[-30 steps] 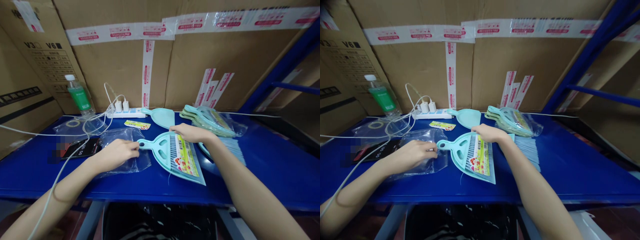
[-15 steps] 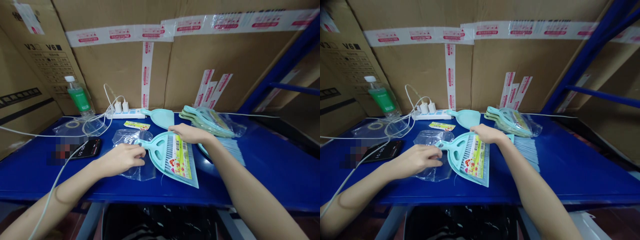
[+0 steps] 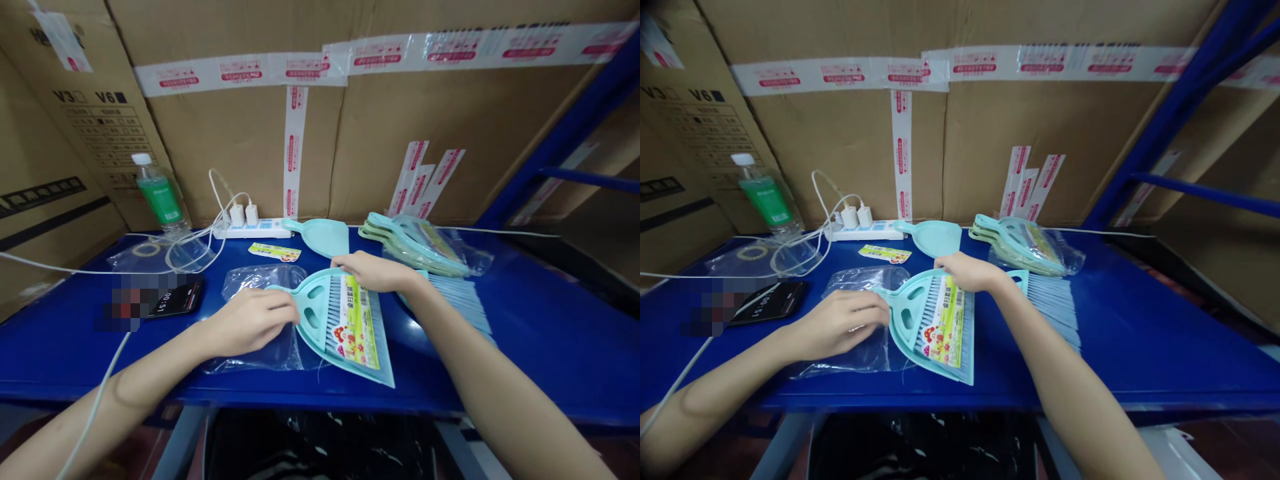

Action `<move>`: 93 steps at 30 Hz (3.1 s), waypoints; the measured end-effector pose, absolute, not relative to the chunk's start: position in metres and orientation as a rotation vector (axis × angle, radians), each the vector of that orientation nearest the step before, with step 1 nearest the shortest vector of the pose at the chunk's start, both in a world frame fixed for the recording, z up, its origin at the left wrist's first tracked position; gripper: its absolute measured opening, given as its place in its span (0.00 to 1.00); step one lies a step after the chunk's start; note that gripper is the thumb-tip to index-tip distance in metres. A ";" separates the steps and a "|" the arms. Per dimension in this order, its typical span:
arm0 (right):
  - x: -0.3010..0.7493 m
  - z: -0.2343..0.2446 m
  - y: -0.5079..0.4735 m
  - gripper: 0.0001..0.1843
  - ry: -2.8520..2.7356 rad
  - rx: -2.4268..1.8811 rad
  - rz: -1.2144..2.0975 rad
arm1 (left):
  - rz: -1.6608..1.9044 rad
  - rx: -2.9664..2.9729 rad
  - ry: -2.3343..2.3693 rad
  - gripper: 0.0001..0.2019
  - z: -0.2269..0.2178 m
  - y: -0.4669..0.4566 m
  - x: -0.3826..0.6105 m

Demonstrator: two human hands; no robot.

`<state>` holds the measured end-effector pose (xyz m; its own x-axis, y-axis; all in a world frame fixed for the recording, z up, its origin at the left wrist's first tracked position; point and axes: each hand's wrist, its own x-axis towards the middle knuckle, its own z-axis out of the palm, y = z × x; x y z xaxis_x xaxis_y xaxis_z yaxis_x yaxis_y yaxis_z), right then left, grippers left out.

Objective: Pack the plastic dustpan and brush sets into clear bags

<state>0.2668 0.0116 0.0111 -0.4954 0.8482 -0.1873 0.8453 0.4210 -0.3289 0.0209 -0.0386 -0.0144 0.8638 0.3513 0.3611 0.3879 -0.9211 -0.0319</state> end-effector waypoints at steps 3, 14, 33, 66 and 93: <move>0.267 0.013 0.010 0.09 -2.658 -1.581 0.598 | -0.396 -2.712 -1.038 0.11 -0.004 -0.036 0.014; 0.266 0.011 0.010 0.07 -2.646 -1.577 0.620 | 0.433 -2.224 -1.775 0.15 0.018 -0.031 -0.005; 0.262 0.009 0.008 0.09 -2.594 -1.557 0.602 | -0.275 -2.707 -2.089 0.04 0.005 -0.023 0.001; 0.270 -0.004 0.023 0.16 -2.608 -1.294 0.870 | -0.671 -2.906 -1.982 0.07 -0.002 -0.006 -0.007; 0.277 -0.021 0.034 0.15 -1.691 -1.163 1.877 | -0.442 -2.871 -2.186 0.07 -0.008 0.000 -0.009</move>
<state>0.2767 0.0335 -0.0212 -0.5970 0.7303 -0.3319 0.2545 -0.2200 -0.9417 -0.0090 0.0002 -0.0077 0.2922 0.9506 -0.1045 0.8354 -0.2006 0.5117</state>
